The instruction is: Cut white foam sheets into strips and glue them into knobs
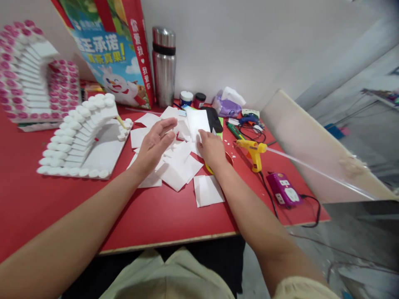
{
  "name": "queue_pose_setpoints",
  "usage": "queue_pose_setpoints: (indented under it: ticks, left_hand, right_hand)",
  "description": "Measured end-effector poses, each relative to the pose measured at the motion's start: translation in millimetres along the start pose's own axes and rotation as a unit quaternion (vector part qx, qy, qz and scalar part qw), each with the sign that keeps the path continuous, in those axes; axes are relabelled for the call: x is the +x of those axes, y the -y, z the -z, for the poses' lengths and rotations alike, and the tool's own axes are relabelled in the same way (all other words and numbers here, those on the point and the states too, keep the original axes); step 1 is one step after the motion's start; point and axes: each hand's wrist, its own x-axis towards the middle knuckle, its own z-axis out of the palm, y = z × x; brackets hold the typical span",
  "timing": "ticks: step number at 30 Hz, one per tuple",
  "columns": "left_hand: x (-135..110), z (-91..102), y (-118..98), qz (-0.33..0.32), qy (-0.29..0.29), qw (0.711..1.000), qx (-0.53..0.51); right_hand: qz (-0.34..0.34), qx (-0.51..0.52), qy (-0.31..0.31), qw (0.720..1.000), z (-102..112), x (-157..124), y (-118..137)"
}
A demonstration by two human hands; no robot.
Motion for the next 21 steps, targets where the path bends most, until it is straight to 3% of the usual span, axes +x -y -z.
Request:
queue_pose_setpoints:
  ticks: [5, 9, 13, 15, 17, 21]
  left_hand:
    - [-2.1, -1.5, -2.1, 0.021, 0.009, 1.0, 0.018]
    - [-2.5, -1.0, -1.9, 0.017, 0.019, 0.999, 0.023]
    - [-3.2, -0.4, -4.8, 0.011, 0.019, 0.999, 0.034]
    - [-3.6, -0.4, -6.6, 0.017, 0.012, 0.999, 0.03]
    - [-3.7, -0.9, -8.0, 0.035, 0.011, 0.999, 0.011]
    - [-2.4, -5.1, -10.3, 0.151, 0.038, 0.984, -0.092]
  right_hand:
    - [-0.039, 0.013, -0.022, 0.999, -7.1, 1.9, -5.5]
    - [-0.101, 0.179, -0.104, 0.973, -8.0, 3.2, -17.8]
    - [-0.15, 0.398, -0.199, 0.883, 8.6, 4.7, -35.3]
    - [-0.149, 0.498, -0.176, 0.836, 23.8, 2.7, -43.2]
    - [-0.124, 0.583, -0.114, 0.795, 40.2, -2.2, -47.4]
    - [-0.107, 0.707, -0.126, 0.687, 58.8, -15.8, -37.9]
